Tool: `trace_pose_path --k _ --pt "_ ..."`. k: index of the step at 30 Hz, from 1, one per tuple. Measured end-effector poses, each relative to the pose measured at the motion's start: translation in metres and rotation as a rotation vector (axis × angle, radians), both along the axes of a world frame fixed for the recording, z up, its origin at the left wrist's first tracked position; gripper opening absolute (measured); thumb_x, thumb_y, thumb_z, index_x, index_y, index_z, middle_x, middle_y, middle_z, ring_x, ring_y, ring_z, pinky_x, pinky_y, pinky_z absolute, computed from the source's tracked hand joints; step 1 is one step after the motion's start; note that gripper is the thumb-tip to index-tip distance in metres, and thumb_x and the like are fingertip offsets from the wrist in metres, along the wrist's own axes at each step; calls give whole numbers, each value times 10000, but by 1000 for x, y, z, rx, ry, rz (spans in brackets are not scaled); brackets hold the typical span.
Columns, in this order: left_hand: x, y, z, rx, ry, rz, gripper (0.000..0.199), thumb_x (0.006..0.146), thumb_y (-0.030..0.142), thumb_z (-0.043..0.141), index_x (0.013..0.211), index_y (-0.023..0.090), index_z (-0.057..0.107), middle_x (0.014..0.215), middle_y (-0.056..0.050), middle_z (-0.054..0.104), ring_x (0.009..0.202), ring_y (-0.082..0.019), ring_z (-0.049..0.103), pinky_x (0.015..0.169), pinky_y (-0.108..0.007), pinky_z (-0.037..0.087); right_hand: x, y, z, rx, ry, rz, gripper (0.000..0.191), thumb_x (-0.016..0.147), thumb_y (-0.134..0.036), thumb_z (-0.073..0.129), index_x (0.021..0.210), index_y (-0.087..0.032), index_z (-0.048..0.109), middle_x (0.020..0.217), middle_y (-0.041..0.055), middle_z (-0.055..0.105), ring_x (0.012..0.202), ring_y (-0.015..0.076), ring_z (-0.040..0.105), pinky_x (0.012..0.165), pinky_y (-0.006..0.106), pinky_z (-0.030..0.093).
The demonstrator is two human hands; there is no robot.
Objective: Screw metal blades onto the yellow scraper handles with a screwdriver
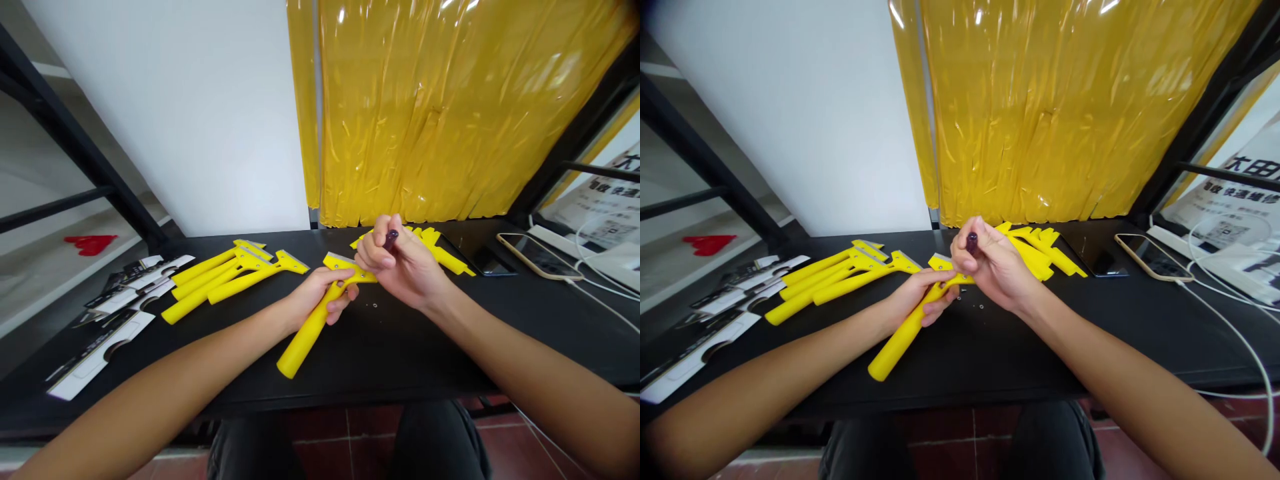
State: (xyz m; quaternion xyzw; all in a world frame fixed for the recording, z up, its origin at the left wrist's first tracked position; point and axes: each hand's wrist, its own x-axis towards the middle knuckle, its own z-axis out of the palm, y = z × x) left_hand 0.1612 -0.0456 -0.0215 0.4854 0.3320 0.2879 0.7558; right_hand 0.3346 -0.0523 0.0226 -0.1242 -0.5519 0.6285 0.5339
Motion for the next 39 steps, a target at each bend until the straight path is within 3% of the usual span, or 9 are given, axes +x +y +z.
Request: trace_pose_path --k 4,7,12,16,22,26,30,36,39 --pt "1 0 2 9 16 8 406 949 355 533 607 143 584 384 33 430 270 -83 369 287 -191 369 1 2 2 -39 9 5 551 890 -744 500 685 -235 449 574 -62 234 495 118 200 497 275 278" --pt "3 -3 3 5 22 -12 359 917 322 584 598 167 527 446 12 520 283 -85 393 283 -208 391 4 5 1 -41 -32 28 533 893 -751 483 724 -246 459 568 -70 211 485 117 158 486 271 253" --pt "2 1 -1 25 18 44 312 874 321 647 634 183 503 527 -2 594 299 -85 402 285 -232 421 1 8 -3 2 -59 72 519 926 -708 478 712 -235 495 582 -50 310 531 126 277 551 278 338" --pt "-2 11 -6 37 24 120 303 876 334 648 647 166 542 553 -19 620 321 -85 419 297 -229 423 -2 10 -4 -28 -32 1 534 932 -713 451 701 -232 475 635 -38 317 559 133 306 585 293 382" --pt "0 15 -5 31 97 77 383 929 318 555 640 87 651 481 -69 590 329 -111 437 326 -252 427 1 13 -4 18 35 -19 421 922 -629 571 768 -239 544 658 -40 346 576 128 315 588 281 383" --pt "0 10 -2 59 94 140 339 923 325 605 704 78 683 449 -28 540 348 -98 433 357 -228 405 1 15 -6 47 24 -39 399 938 -596 572 788 -229 618 679 -20 398 633 139 385 646 297 426" --pt "-2 8 -2 78 92 169 323 894 322 673 658 103 643 422 26 442 354 -64 386 361 -191 323 0 15 -7 12 53 -65 371 944 -601 558 856 -247 621 677 -35 348 610 136 346 626 288 426" --pt "-1 6 2 79 72 185 301 901 266 658 642 144 566 475 32 463 368 -51 365 355 -189 287 1 17 -8 124 26 -133 343 961 -507 588 789 -216 643 788 7 490 744 145 481 775 319 467" --pt "1 5 2 82 79 189 304 892 266 668 637 147 554 504 23 486 376 -53 373 346 -194 280 2 15 -7 85 10 -111 334 970 -528 557 874 -231 675 721 -14 420 681 143 434 735 319 473"
